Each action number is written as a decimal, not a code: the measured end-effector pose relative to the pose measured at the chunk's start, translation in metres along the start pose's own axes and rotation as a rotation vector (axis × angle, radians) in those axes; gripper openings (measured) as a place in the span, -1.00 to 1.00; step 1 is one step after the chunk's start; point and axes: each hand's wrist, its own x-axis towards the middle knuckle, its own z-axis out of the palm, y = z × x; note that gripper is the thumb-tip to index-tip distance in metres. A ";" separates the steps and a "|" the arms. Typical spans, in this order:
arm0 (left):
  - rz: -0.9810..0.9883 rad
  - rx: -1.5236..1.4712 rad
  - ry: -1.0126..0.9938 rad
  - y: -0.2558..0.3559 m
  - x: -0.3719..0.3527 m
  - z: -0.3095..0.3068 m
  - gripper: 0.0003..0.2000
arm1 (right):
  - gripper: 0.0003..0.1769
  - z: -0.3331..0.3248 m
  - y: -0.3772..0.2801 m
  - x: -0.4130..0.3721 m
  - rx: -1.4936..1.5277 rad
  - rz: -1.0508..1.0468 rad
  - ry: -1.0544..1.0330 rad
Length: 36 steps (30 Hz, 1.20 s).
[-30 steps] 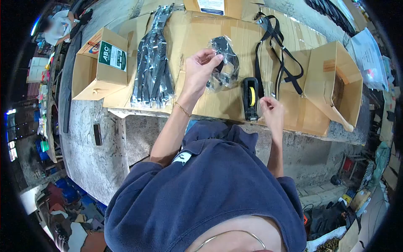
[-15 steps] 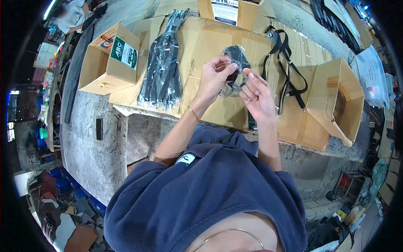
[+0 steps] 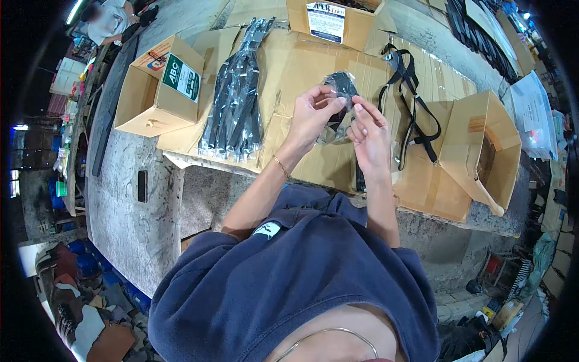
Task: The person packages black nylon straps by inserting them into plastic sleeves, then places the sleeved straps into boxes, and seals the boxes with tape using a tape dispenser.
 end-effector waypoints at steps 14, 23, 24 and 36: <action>0.052 0.105 0.008 -0.006 -0.005 0.005 -0.75 | -0.68 -0.003 -0.001 -0.001 -0.813 -0.575 0.389; 0.070 0.146 -0.077 0.013 -0.005 0.000 -0.72 | -0.74 -0.016 -0.046 0.037 -0.688 -0.275 -0.322; 0.065 0.192 -0.113 0.018 -0.005 -0.003 -0.73 | -0.74 -0.014 -0.047 0.035 -0.649 -0.205 -0.329; 0.132 0.491 -0.108 0.037 -0.004 -0.003 -0.60 | -0.74 0.064 -0.089 0.098 -0.352 0.008 -0.529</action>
